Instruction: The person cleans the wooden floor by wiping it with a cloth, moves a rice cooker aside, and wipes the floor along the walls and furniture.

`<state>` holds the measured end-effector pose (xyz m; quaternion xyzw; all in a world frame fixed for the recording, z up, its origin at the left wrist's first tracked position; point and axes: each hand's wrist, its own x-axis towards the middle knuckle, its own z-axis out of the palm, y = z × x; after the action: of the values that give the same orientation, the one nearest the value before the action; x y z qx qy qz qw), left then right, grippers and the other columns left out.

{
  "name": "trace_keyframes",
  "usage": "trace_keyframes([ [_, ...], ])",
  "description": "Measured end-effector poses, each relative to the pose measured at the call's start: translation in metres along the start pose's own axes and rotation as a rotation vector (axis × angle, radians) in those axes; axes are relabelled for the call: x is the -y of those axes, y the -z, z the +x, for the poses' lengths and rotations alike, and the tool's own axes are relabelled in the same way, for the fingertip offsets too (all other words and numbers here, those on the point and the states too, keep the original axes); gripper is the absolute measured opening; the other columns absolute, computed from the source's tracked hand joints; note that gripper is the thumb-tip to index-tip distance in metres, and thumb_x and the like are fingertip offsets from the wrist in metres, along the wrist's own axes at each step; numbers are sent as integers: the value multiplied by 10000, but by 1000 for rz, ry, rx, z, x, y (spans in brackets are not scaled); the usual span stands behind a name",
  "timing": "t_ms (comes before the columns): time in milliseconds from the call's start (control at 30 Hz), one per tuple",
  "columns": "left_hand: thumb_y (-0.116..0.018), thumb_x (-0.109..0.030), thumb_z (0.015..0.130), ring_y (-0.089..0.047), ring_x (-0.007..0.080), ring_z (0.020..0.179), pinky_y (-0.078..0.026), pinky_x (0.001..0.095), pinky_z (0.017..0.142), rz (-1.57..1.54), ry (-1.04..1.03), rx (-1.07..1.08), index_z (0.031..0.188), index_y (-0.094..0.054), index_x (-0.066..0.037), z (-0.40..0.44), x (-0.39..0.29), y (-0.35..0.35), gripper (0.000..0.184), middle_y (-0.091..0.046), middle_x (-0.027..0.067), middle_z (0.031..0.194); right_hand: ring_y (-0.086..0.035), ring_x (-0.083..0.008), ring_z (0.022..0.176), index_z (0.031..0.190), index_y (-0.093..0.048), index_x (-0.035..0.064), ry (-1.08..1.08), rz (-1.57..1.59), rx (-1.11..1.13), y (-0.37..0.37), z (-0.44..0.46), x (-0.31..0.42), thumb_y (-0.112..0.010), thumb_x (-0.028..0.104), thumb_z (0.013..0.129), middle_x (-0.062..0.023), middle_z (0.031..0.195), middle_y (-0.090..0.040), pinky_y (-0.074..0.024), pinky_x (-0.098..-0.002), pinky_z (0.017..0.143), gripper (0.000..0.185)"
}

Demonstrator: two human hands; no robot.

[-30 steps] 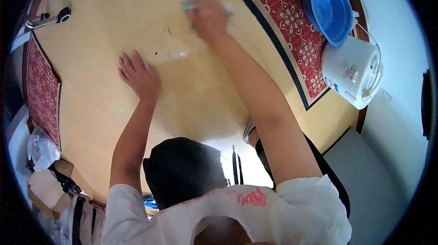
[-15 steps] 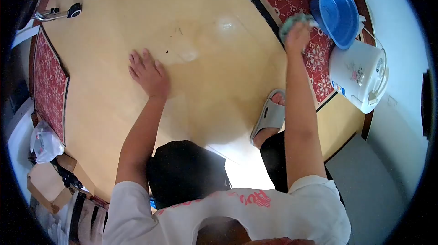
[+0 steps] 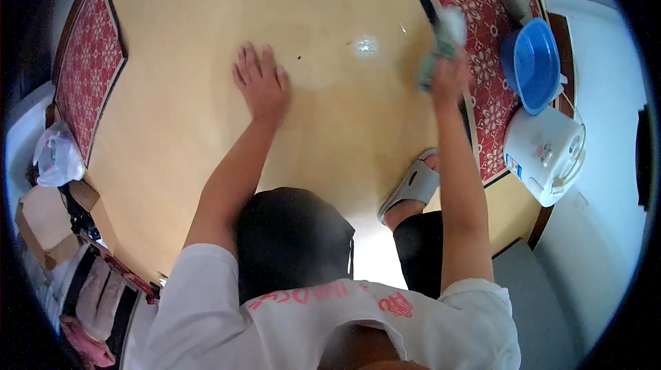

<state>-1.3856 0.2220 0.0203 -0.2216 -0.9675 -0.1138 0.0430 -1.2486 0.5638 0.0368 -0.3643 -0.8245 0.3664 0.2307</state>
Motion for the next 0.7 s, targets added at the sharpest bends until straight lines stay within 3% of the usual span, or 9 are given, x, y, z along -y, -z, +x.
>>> trace_keyframes([
  [67, -467, -279, 926, -218, 386, 1430, -145, 589, 1132, -4, -3, -16, 1395, -441, -78, 0, 2, -2, 511, -282, 232, 1521, -644, -345, 870, 1102, -600, -30, -263, -298, -251, 64, -8, -38, -521, 239, 849, -223, 1006, -658, -502, -442, 779, 377],
  [133, -471, -281, 922, -214, 387, 1431, -147, 590, 1131, -2, 1, -18, 1394, -442, -77, 2, 2, -2, 515, -280, 234, 1521, -632, -383, 954, 1098, -591, -41, -246, -361, -329, 97, -25, -93, -500, 269, 853, -252, 1104, -643, -494, -477, 831, 406],
  [233, -477, -280, 917, -210, 391, 1431, -148, 588, 1131, 0, 3, 1, 1393, -446, -78, 3, -2, 2, 518, -275, 238, 1522, -601, -401, 1074, 1391, -488, 99, 21, -645, -196, 67, -13, -94, -538, 357, 861, -194, 1281, -596, -475, -507, 917, 591],
  [333, -479, -280, 917, -206, 395, 1432, -143, 587, 1134, -13, -18, 10, 1400, -441, -82, 1, -2, 4, 524, -268, 238, 1527, -598, -379, 1072, 1336, -571, 135, -219, -823, -248, 7, 9, -27, -617, 410, 837, -132, 1348, -569, -504, -455, 910, 571],
  [400, -477, -281, 919, -204, 396, 1433, -138, 588, 1136, -1, -9, 11, 1408, -435, -85, 1, -2, 2, 528, -262, 236, 1530, -627, -371, 902, 1249, -619, 82, -84, -760, -244, -29, 18, -8, -650, 306, 796, -219, 1055, -658, -522, -479, 774, 506],
  [500, -472, -281, 923, -203, 391, 1436, -136, 589, 1136, 27, -2, 17, 1414, -430, -87, 0, -2, 1, 529, -272, 232, 1528, -638, -292, 790, 1199, -612, 150, 415, -695, -138, -103, 12, 30, -650, 277, 768, -79, 832, -655, -529, -434, 611, 450],
  [533, -472, -283, 925, -204, 387, 1437, -136, 588, 1136, 31, 8, 33, 1413, -431, -87, -3, -3, 2, 527, -272, 229, 1529, -629, -272, 761, 1162, -621, 156, 532, -644, -10, -125, 7, 46, -649, 220, 749, -63, 810, -644, -523, -424, 585, 419],
  [633, -470, -288, 931, -205, 374, 1440, -136, 585, 1136, 42, -8, 11, 1414, -431, -86, 6, -4, -2, 524, -272, 222, 1532, -651, -278, 921, 1100, -646, 125, 816, -312, 68, -148, -7, 90, -679, 235, 758, -61, 975, -691, -545, -424, 745, 361],
  [700, -469, -291, 935, -204, 368, 1442, -136, 580, 1138, 57, -38, -9, 1416, -429, -87, -2, 0, -5, 524, -272, 218, 1534, -647, -272, 998, 1127, -651, 136, 629, -263, 82, -130, -29, 102, -681, 201, 770, -62, 1068, -690, -535, -382, 822, 364],
])
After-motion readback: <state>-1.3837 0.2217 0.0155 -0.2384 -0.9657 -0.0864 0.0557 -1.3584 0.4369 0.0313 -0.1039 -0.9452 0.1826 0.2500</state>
